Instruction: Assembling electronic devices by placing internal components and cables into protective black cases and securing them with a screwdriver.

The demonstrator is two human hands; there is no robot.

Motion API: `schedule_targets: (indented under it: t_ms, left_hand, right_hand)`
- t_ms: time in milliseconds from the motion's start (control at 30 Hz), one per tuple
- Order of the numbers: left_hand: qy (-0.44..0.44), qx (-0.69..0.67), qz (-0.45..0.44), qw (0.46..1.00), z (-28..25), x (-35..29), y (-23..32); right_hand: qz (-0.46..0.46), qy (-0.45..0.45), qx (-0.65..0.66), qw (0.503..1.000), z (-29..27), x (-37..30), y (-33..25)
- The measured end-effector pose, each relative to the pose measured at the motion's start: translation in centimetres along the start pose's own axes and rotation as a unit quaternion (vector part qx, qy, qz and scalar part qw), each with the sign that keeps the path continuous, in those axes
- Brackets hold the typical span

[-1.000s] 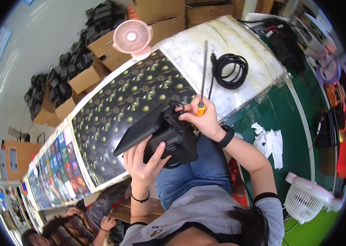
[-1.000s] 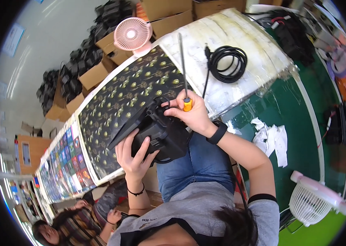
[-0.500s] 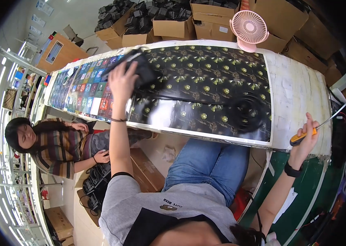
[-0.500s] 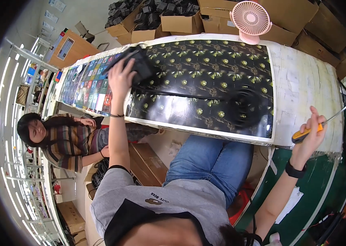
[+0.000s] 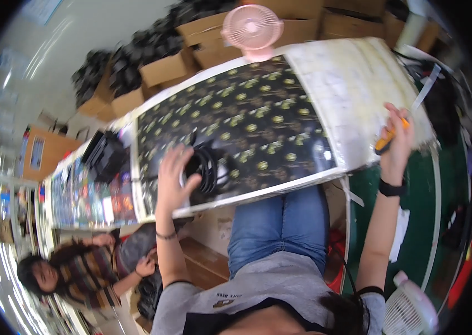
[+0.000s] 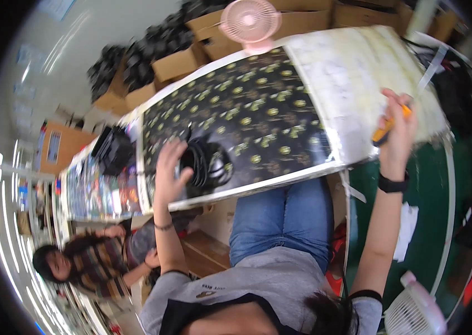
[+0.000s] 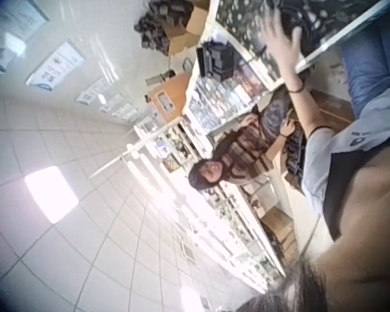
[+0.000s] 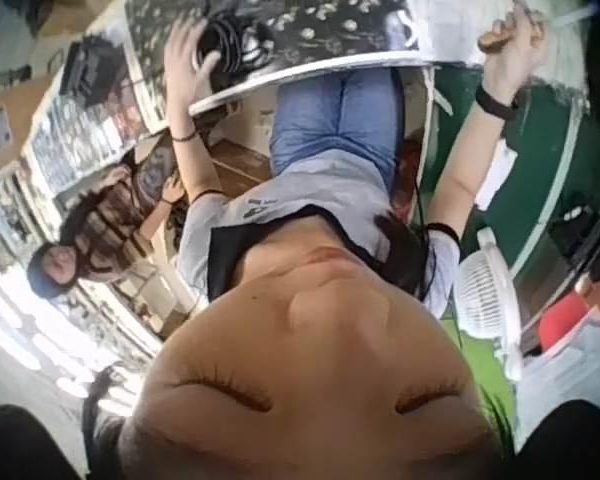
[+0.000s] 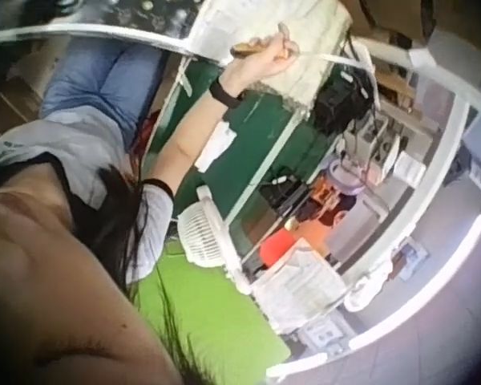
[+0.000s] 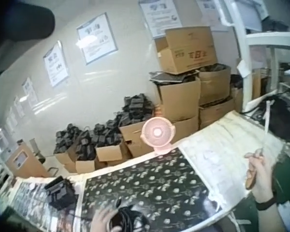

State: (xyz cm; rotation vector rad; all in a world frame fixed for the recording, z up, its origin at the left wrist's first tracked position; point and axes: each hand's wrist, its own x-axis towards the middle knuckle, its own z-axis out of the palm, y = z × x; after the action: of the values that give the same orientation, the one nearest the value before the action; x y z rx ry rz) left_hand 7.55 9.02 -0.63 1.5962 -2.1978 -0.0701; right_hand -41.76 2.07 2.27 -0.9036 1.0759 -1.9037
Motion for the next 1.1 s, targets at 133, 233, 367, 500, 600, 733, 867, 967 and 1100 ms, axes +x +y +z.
schedule_targets:
  t_ms: [133, 233, 367, 500, 600, 733, 867, 967, 1100]
  left_hand:
    - [-0.06, 0.049, -0.004, 0.997, 2.8, -0.6, 5.0]
    - [-0.034, 0.075, -0.026, 0.996, 3.6, -1.6, 5.8]
    - [-0.004, 0.146, -0.052, 0.988, 4.1, -1.7, 5.7]
    - [0.023, 0.242, -0.139, 0.96, 4.4, -2.3, 2.8]
    - [0.058, 0.325, -0.169, 0.929, 4.0, -3.6, 0.0]
    - [-0.043, 0.381, -0.307, 0.871, 1.9, -4.4, 0.7]
    - [-0.038, 0.381, -0.289, 0.877, 2.4, -5.8, -0.4]
    - [-0.019, 0.363, -0.273, 0.891, 3.2, -5.2, -0.2]
    - [-0.013, 0.38, -0.261, 0.887, 3.2, -5.1, 0.2]
  right_hand:
    - [0.026, 0.002, -0.072, 0.997, 0.3, 0.4, 0.5]
    - [0.039, -0.013, -0.089, 0.995, 0.3, 1.2, -0.4]
    - [0.007, 0.019, -0.09, 0.996, -2.0, 2.9, -1.2]
    - [-0.119, 0.143, -0.171, 0.968, -7.9, 8.5, -1.3]
    - [-0.061, 0.183, -0.324, 0.926, -15.5, 14.8, -0.7]
    - [-0.127, 0.186, -0.661, 0.715, -23.1, 18.9, 0.4]
    - [-0.032, 0.102, -0.766, 0.634, -27.4, 19.1, 0.7]
    - [-0.081, 0.087, -0.796, 0.594, -27.9, 18.6, -2.0]
    - [-0.129, 0.052, -0.791, 0.596, -25.2, 16.4, -4.4]
